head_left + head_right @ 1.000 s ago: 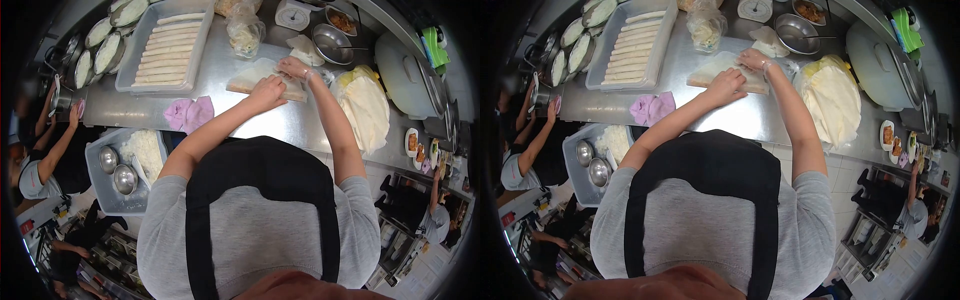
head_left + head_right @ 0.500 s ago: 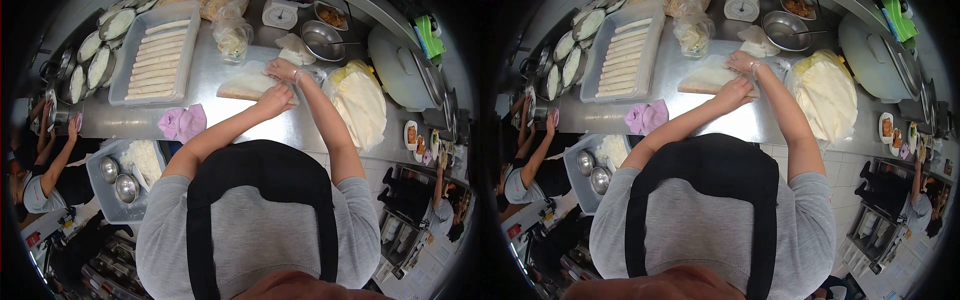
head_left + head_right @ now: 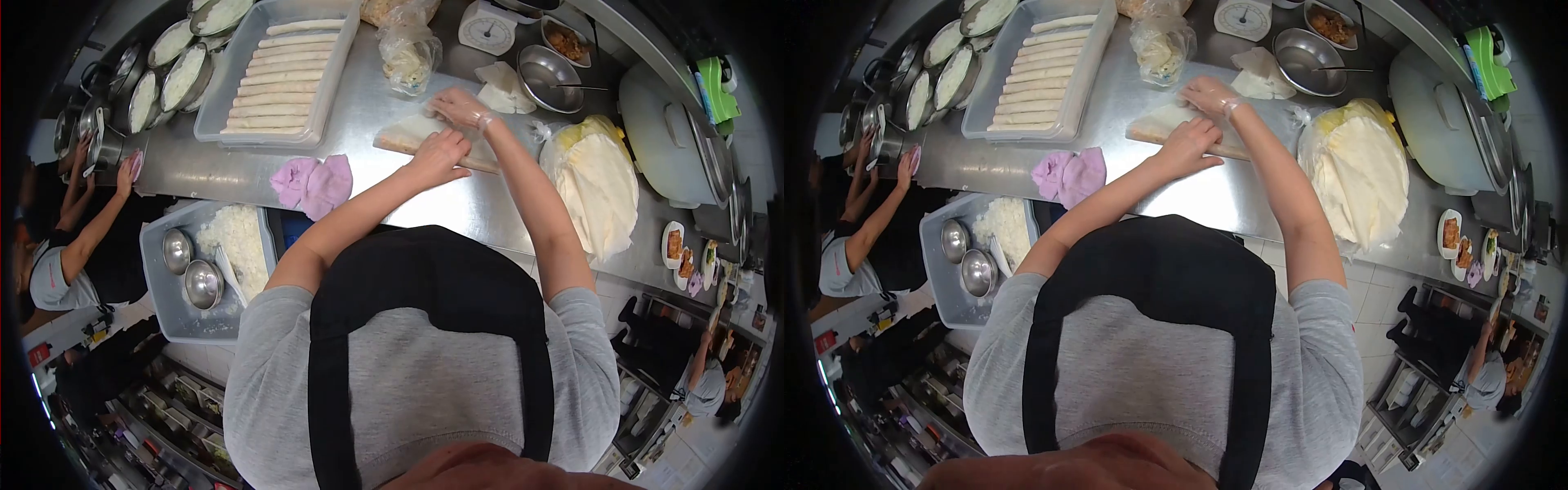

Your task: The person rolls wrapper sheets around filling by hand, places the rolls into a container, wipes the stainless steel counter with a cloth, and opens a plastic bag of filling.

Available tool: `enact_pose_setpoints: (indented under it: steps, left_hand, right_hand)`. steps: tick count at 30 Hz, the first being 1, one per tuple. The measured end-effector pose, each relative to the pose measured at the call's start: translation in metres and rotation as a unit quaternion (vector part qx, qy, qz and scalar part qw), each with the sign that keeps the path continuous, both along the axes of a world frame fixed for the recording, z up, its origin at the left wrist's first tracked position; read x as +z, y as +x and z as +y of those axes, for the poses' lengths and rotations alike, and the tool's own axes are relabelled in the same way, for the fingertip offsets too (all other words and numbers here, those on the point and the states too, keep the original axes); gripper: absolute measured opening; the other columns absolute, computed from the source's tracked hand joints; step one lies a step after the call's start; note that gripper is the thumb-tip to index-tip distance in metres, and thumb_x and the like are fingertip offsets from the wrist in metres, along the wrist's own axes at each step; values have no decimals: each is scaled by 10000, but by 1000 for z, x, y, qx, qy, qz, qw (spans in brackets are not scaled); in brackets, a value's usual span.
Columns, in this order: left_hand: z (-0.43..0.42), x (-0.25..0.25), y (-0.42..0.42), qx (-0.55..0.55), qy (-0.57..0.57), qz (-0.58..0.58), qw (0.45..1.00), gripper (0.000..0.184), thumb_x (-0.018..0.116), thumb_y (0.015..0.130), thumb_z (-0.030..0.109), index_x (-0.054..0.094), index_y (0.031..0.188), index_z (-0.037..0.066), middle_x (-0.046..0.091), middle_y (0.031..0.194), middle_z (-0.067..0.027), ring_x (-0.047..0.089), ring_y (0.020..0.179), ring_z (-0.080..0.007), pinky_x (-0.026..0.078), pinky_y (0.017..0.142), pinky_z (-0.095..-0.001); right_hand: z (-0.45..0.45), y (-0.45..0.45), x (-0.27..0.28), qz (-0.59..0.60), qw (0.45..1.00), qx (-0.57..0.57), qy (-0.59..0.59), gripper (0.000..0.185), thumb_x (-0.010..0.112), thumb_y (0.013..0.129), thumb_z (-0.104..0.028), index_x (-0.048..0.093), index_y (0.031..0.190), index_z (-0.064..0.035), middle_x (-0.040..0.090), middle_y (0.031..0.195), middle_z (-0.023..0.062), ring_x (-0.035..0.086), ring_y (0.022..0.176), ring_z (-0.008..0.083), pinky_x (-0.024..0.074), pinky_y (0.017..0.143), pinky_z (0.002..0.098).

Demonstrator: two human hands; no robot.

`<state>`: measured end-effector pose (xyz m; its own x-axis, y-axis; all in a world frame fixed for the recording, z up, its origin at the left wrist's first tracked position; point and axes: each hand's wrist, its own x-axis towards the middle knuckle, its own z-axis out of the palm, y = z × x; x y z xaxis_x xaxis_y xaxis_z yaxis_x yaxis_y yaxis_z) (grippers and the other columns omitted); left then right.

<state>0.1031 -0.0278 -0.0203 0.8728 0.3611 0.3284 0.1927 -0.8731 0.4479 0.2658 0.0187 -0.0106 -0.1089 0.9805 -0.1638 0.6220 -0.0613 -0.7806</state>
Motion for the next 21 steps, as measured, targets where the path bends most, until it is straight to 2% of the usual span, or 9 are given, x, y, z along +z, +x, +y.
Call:
enact_pose_setpoints:
  steps: [1, 3, 4, 6, 9, 13, 16, 21]
  left_hand:
    - [-1, -4, 1, 5, 9, -1, 1000, 335, 742, 687, 251, 537, 883, 73, 524, 905, -86, 511, 906, -276, 422, 761, -402]
    - [-1, -7, 1, 16, 19, -4, 1000, 346, 749, 677, 262, 538, 880, 77, 525, 897, -85, 511, 905, -273, 420, 758, -399]
    - [-4, -7, -2, 7, 27, -21, 999, 348, 753, 670, 263, 538, 874, 81, 526, 894, -80, 512, 906, -269, 418, 753, -397]
    - [1, -3, -12, 8, 36, -41, 998, 349, 756, 663, 265, 539, 868, 84, 527, 891, -75, 513, 908, -265, 417, 747, -395]
    - [21, 9, -42, 49, 30, 28, 998, 332, 752, 674, 238, 540, 878, 84, 528, 902, -66, 515, 911, -260, 410, 740, -382]
    - [24, 10, -62, 54, 15, 21, 998, 347, 758, 666, 226, 545, 895, 78, 530, 900, -70, 519, 911, -260, 420, 755, -386]
    - [31, 14, -70, 37, 1, 29, 999, 330, 757, 662, 201, 564, 895, 71, 545, 902, -74, 527, 912, -266, 440, 769, -384]
    - [54, 15, -96, 45, -64, 27, 997, 310, 763, 648, 163, 645, 907, 40, 601, 900, -90, 563, 897, -275, 475, 765, -365]
  right_hand:
    - [3, -2, -3, 3, 1000, 3, -2, 335, 574, 852, -329, 627, 765, -10, 584, 668, 40, 506, 595, 123, 412, 542, 300]
    - [13, -5, -5, -92, 995, 16, -21, 333, 576, 844, -338, 653, 823, -15, 605, 699, 51, 527, 607, 124, 428, 553, 296]
    - [13, -5, -6, -91, 995, 22, -21, 333, 576, 844, -338, 653, 823, -15, 605, 699, 51, 527, 607, 124, 428, 553, 296]
    - [14, -3, -4, -91, 995, 27, -39, 460, 576, 799, -454, 664, 779, -3, 645, 722, 139, 616, 678, 252, 467, 669, 365]
    - [16, -3, -2, -90, 995, 22, -43, 465, 592, 777, -475, 668, 758, -16, 640, 706, 143, 611, 661, 250, 464, 655, 364]
    - [14, -6, 3, -124, 991, 43, -10, 454, 583, 782, -470, 665, 744, -24, 630, 681, 141, 604, 640, 242, 461, 635, 363]
    - [14, -6, 4, -112, 992, 27, -51, 458, 586, 780, -472, 654, 723, -23, 618, 665, 134, 589, 624, 232, 452, 613, 366]
    - [15, -7, 6, -130, 990, 36, -34, 478, 596, 779, -483, 622, 678, -17, 596, 636, 111, 554, 597, 215, 428, 581, 375]
